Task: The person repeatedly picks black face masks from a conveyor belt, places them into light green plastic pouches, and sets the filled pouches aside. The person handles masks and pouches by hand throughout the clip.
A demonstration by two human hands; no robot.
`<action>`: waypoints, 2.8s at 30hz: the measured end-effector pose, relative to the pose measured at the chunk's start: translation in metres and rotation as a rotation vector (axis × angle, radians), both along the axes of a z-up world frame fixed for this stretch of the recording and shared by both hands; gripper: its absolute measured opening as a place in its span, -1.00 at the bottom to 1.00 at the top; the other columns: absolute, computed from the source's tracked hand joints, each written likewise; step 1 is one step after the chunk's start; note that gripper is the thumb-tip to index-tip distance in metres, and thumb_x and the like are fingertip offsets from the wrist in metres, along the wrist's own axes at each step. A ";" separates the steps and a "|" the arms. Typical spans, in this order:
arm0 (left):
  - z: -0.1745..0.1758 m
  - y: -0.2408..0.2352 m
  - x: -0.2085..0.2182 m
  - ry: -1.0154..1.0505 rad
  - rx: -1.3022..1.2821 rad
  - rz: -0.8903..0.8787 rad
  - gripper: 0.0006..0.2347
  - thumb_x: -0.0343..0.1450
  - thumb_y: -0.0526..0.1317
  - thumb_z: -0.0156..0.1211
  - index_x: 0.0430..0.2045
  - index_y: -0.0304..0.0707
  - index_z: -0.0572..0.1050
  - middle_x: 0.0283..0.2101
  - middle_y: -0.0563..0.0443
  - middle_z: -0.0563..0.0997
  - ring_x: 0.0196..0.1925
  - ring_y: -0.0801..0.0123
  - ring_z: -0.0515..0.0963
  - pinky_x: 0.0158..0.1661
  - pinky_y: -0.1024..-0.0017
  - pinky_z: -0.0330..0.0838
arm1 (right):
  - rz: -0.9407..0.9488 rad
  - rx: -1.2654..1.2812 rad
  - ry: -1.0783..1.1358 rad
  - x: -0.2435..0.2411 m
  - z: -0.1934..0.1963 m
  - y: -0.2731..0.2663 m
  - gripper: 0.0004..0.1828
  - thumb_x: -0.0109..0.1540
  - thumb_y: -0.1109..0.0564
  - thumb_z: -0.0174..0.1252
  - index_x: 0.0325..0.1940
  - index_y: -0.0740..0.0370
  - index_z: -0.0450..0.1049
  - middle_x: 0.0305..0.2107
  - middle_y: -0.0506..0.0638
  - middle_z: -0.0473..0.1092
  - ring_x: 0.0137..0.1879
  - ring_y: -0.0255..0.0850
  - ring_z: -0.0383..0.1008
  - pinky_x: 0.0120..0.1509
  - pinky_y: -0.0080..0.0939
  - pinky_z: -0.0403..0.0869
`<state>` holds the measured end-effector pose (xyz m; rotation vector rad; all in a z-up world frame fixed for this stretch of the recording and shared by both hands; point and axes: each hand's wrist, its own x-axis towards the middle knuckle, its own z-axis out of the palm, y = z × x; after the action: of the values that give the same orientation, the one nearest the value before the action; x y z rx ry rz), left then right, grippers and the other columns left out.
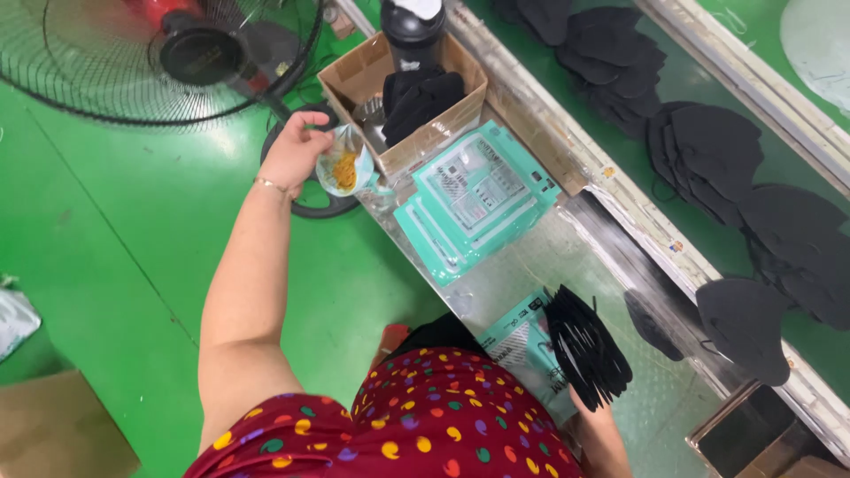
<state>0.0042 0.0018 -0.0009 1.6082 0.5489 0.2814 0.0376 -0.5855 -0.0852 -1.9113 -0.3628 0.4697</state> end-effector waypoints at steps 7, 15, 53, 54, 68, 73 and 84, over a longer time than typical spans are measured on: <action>0.037 -0.060 0.012 -0.079 -0.424 -0.001 -0.84 0.50 -0.34 0.13 -0.05 -0.19 0.46 -0.33 0.18 0.56 -0.25 0.53 0.56 -0.16 0.56 0.44 | -0.048 -0.049 -0.014 -0.005 -0.027 -0.029 -0.64 0.20 0.20 0.35 0.09 0.25 0.59 0.00 0.08 0.57 0.11 -0.17 0.55 0.25 -0.16 0.49; -0.023 -0.259 0.064 -0.103 -0.134 -0.679 -0.76 0.44 -0.41 0.11 -0.04 -0.22 0.55 -0.19 0.18 0.54 -0.11 0.53 0.52 -0.02 0.48 0.49 | -0.141 0.096 0.107 -0.031 -0.044 -0.074 -0.37 0.11 0.23 0.39 0.25 0.19 0.38 0.08 0.04 0.48 0.15 -0.21 0.49 0.28 -0.16 0.47; -0.031 -0.419 0.058 -0.066 0.339 -1.160 -0.30 0.35 -0.25 0.36 0.35 -0.29 0.06 -0.03 -0.40 0.57 -0.01 -0.09 0.62 -0.03 0.20 0.46 | 0.108 0.451 0.119 -0.037 0.163 -0.045 0.35 0.06 -0.51 0.35 0.56 -0.30 -0.50 0.51 0.15 -0.11 -0.02 0.03 0.59 -0.21 -0.16 0.51; -0.039 -0.417 0.063 -0.065 0.338 -1.160 -0.30 0.35 -0.25 0.36 0.35 -0.29 0.06 -0.03 -0.40 0.57 -0.01 -0.09 0.62 -0.03 0.20 0.46 | 0.108 0.450 0.120 -0.041 0.161 -0.043 0.35 0.06 -0.51 0.35 0.56 -0.30 -0.50 0.51 0.15 -0.11 -0.02 0.03 0.59 -0.21 -0.16 0.51; -0.053 -0.427 0.059 0.118 -0.401 -1.064 -0.48 0.41 -0.23 0.24 0.28 -0.24 0.21 0.16 0.06 0.46 0.09 0.44 0.53 0.06 0.40 0.46 | -0.612 0.447 0.165 -0.032 0.050 -0.106 0.10 0.20 0.26 0.26 0.64 0.12 -0.29 0.09 0.16 0.42 0.16 -0.19 0.43 0.28 -0.19 0.41; -0.124 -0.404 0.057 0.164 -0.284 -1.003 -0.59 0.44 -0.23 0.23 0.21 -0.25 0.39 0.05 -0.02 0.56 0.02 0.40 0.55 -0.05 0.38 0.49 | -0.997 0.770 0.049 0.040 0.122 -0.215 -0.05 0.24 0.22 0.13 0.64 0.03 -0.17 0.14 0.04 0.37 0.14 -0.12 0.45 0.01 0.01 0.53; -0.163 -0.411 0.062 -0.425 1.003 -0.664 -0.47 0.13 0.01 0.35 0.01 -0.03 0.51 0.15 -0.08 0.49 0.27 -0.04 0.39 0.17 -0.13 0.25 | -1.186 0.249 -0.821 0.284 0.121 -0.566 -0.47 0.33 0.40 0.23 0.38 0.40 0.30 0.14 0.08 0.42 0.22 -0.16 0.46 0.37 -0.14 0.48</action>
<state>0.0663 -0.4096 -0.1643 2.4808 -0.5712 0.4060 0.3218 -1.1513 0.0360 -1.6461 0.2301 -1.1016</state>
